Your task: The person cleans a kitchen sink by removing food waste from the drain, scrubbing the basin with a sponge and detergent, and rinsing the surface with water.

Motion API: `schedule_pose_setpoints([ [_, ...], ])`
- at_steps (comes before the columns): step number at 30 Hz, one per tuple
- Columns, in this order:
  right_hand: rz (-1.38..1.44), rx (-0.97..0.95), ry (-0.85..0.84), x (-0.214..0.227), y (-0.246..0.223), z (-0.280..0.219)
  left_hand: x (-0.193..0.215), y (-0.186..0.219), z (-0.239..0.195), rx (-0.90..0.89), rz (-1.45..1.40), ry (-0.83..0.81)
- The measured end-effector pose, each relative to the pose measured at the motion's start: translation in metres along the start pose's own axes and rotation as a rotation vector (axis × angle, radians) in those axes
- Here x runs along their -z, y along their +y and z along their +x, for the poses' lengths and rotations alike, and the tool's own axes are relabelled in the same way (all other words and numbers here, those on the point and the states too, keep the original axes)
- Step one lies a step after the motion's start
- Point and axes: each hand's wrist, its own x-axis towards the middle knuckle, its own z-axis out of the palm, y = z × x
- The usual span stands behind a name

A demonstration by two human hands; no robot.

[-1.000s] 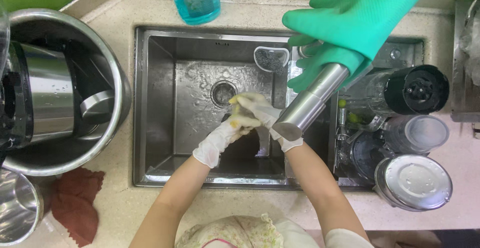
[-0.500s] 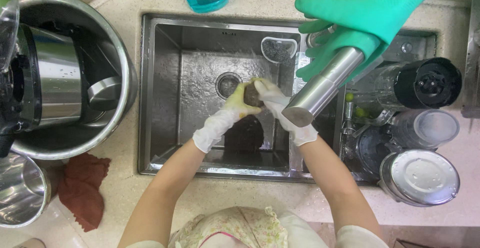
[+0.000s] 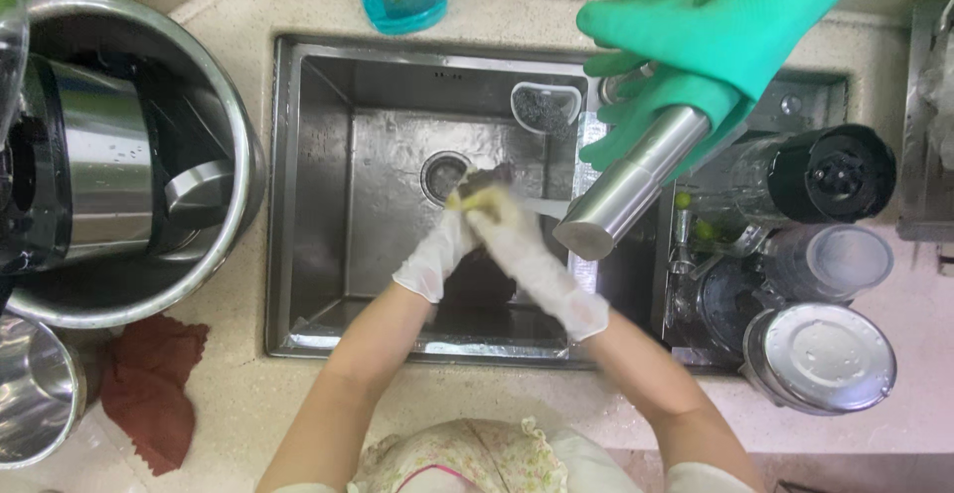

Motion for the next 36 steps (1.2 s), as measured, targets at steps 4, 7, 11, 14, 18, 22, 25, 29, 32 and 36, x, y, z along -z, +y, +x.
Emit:
schedule_pose_setpoints([
  [4,-0.278,0.025,0.33,-0.011,0.009,0.024,0.004,-0.059,0.019,-0.042,-0.259,0.011],
  [7,0.004,-0.054,0.364,0.009,0.002,0.021,-0.001,-0.053,0.003,0.125,-0.177,0.121],
  [11,0.576,-0.08,0.15,-0.019,0.021,0.029,-0.009,-0.017,-0.002,-0.135,-0.418,0.088],
  [14,0.437,0.105,0.193,-0.039,0.048,0.025,-0.005,-0.023,0.006,-0.188,-0.339,0.266],
  [18,0.404,0.228,0.17,-0.026,0.074,0.041,0.017,-0.029,0.017,-0.055,-0.18,0.183],
  [22,0.624,-0.064,0.224,-0.025,0.075,0.055,0.036,-0.011,0.004,0.043,-0.145,-0.111],
  [25,0.437,-0.026,0.18,-0.019,0.062,0.05,0.057,-0.018,0.015,0.189,0.006,0.143],
  [29,0.097,-0.033,0.293,0.015,0.007,0.05,0.105,-0.036,0.019,0.067,0.754,0.277],
  [32,0.335,-0.081,0.306,0.054,-0.05,0.041,0.114,-0.047,0.009,-0.096,1.483,0.165],
  [36,0.266,0.212,0.348,0.09,-0.083,0.035,0.114,-0.064,-0.002,-0.096,1.797,0.041],
])
